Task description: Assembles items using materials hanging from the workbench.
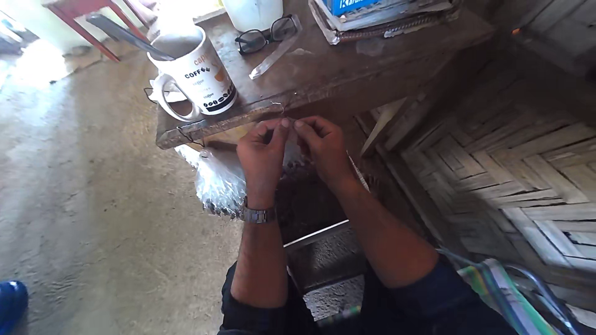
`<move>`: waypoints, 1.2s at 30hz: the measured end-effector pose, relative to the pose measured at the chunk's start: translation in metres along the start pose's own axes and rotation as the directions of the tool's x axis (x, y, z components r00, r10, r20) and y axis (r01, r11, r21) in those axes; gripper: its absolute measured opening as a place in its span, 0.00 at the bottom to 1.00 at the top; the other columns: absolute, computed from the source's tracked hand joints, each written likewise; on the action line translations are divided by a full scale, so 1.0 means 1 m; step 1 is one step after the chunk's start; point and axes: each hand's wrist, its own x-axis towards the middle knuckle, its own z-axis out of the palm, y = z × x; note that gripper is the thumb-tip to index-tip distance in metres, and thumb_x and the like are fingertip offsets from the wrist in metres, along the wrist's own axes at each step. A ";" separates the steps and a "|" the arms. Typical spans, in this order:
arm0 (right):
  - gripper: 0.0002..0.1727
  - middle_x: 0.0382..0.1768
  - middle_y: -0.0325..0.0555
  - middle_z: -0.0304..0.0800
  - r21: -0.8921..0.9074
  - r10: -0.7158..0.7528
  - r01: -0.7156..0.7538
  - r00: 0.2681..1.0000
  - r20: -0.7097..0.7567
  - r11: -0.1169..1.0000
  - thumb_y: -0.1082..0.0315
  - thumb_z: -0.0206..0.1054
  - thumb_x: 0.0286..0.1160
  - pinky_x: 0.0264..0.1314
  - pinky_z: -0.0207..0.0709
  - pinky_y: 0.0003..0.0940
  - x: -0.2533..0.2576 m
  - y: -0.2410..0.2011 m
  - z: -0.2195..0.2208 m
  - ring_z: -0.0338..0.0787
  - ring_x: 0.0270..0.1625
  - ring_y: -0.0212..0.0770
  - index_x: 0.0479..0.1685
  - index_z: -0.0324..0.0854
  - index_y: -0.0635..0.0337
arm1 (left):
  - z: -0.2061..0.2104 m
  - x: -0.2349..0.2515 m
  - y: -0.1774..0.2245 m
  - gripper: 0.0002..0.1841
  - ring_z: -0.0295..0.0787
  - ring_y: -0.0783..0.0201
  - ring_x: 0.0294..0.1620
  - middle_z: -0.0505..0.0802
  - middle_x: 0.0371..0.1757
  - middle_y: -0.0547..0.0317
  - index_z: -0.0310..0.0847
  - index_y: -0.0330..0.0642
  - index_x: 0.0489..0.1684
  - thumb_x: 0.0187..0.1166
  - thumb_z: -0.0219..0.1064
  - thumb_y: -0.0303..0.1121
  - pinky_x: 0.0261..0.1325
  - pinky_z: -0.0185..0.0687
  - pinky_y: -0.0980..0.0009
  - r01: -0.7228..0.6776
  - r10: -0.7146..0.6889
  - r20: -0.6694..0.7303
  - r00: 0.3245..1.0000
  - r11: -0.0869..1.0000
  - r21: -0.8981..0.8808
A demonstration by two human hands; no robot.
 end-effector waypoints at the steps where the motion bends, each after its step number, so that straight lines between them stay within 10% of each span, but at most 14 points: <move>1: 0.11 0.27 0.43 0.87 0.003 0.008 -0.008 1.000 0.001 1.000 0.66 0.66 0.85 0.23 0.76 0.25 0.000 0.002 0.001 0.81 0.23 0.32 0.48 0.87 0.66 | 0.000 0.000 0.000 0.07 0.86 0.73 0.26 0.94 0.32 0.65 0.94 0.43 0.43 0.80 0.74 0.36 0.30 0.83 0.75 0.007 -0.007 -0.005 1.000 1.000 0.006; 30: 0.16 0.29 0.42 0.89 -0.184 0.131 -0.126 0.991 0.020 0.975 0.54 0.69 0.84 0.29 0.82 0.30 0.004 0.015 0.010 0.85 0.26 0.34 0.44 0.88 0.60 | -0.008 -0.002 -0.006 0.08 0.90 0.73 0.30 0.95 0.34 0.67 0.91 0.45 0.42 0.80 0.74 0.39 0.35 0.88 0.72 0.044 -0.031 -0.113 0.993 0.992 0.119; 36: 0.19 0.35 0.42 0.90 -0.362 0.158 -0.149 0.987 -0.006 0.920 0.49 0.70 0.81 0.41 0.84 0.40 0.003 0.028 0.014 0.87 0.35 0.36 0.48 0.88 0.57 | -0.035 -0.046 0.008 0.10 0.79 0.68 0.17 0.89 0.29 0.63 0.86 0.51 0.49 0.86 0.67 0.45 0.17 0.77 0.74 0.057 -0.052 -0.048 0.998 0.993 0.108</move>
